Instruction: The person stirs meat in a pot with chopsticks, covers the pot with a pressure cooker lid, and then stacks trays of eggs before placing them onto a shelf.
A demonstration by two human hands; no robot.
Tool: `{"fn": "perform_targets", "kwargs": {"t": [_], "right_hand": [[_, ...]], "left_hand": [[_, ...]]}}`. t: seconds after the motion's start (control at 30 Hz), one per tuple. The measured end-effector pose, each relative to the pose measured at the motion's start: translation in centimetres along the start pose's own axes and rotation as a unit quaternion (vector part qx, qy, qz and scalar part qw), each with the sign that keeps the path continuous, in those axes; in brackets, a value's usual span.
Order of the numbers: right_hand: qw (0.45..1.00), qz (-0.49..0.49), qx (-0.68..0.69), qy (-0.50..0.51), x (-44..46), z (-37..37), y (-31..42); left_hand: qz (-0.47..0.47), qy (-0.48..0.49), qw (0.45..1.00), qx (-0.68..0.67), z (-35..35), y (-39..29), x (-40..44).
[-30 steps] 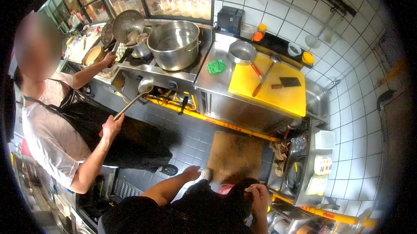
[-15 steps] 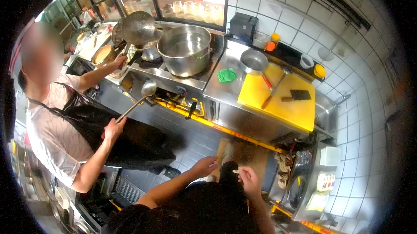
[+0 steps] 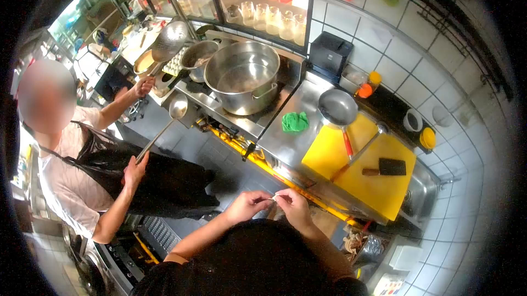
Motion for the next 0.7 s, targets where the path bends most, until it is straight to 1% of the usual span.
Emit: {"fn": "perform_targets", "kwargs": {"t": [0.03, 0.07, 0.13, 0.17, 0.2, 0.23, 0.27, 0.3, 0.33, 0.37, 0.43, 0.47, 0.5, 0.53, 0.57, 0.6, 0.63, 0.7], "right_hand": [[1.0, -0.013, 0.001, 0.014, 1.0, 0.5, 0.0], [0.999, -0.026, 0.0, 0.028, 1.7, 1.0, -0.1], [0.999, -0.013, -0.018, 0.036, 2.9, 2.0, 0.2], [0.999, -0.003, -0.027, 0.04, 3.5, 2.5, 0.5], [0.999, -0.029, -0.004, 0.033, 3.7, 3.2, 0.4], [0.999, -0.027, -0.021, 0.024, 4.0, 4.1, 0.3], [0.999, -0.022, -0.038, 0.013, 4.2, 5.2, 0.2], [0.998, -0.017, -0.055, 0.003, 4.4, 6.2, 0.0], [0.995, -0.029, -0.09, -0.018, 4.5, 7.3, -0.4], [0.996, -0.037, -0.069, -0.037, 4.6, 8.3, -1.0], [0.996, -0.051, -0.027, -0.074, 4.8, 9.7, -2.2], [0.994, -0.034, -0.049, -0.091, 4.2, 9.9, 0.1], [0.992, -0.03, -0.06, -0.104, 4.4, 10.3, 0.1], [0.99, -0.027, -0.071, -0.119, 4.3, 10.9, -0.4], [0.987, -0.025, -0.08, -0.134, 4.1, 11.3, -1.0], [0.988, -0.017, -0.066, -0.141, 3.9, 11.5, -1.3], [0.987, -0.027, -0.055, -0.146, 3.6, 11.2, -1.3], [0.987, -0.042, -0.035, -0.153, 3.2, 11.1, -1.1]], "left_hand": [[0.008, -0.004, 1.0, -0.007, -0.1, 0.4, 0.8], [0.042, 0.002, 0.999, -0.026, -0.3, 1.5, 1.4], [0.106, 0.012, 0.992, -0.07, -0.4, 3.3, 2.0], [0.133, -0.02, 0.987, -0.088, 0.1, 3.8, 2.2], [0.158, -0.051, 0.98, -0.106, 0.7, 4.3, 2.3], [0.182, -0.081, 0.972, -0.122, 1.4, 4.6, 2.5], [0.163, -0.128, 0.972, -0.111, 3.0, 4.8, 2.8], [0.122, -0.187, 0.966, -0.128, 4.7, 5.5, 3.4], [0.113, -0.254, 0.955, -0.099, 7.2, 4.4, 4.5], [0.089, -0.294, 0.95, -0.049, 10.3, 1.5, 6.3], [0.029, -0.38, 0.924, -0.022, 16.9, 0.0, 10.0], [-0.025, -0.406, 0.913, 0.018, 21.0, -0.3, 12.3], [0.006, -0.439, 0.899, 0.015, 24.7, -1.7, 14.9], [-0.012, -0.477, 0.879, 0.003, 28.8, -1.9, 17.5], [-0.017, -0.475, 0.879, 0.025, 33.5, -0.2, 19.8], [-0.023, -0.507, 0.861, 0.018, 37.4, 1.3, 21.4], [-0.029, -0.539, 0.841, 0.01, 39.8, 2.6, 22.1], [-0.032, -0.591, 0.8, -0.098, 40.6, 4.7, 21.3]]}}
Point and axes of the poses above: each hand's wrist, its own x-axis towards the middle knuckle, its own z-axis out of the back of the hand, y = z × x, the point moved 6 cm from there along x, towards the middle knuckle, and after that the axes turned 8 degrees about -z, right-handed, at the moved point
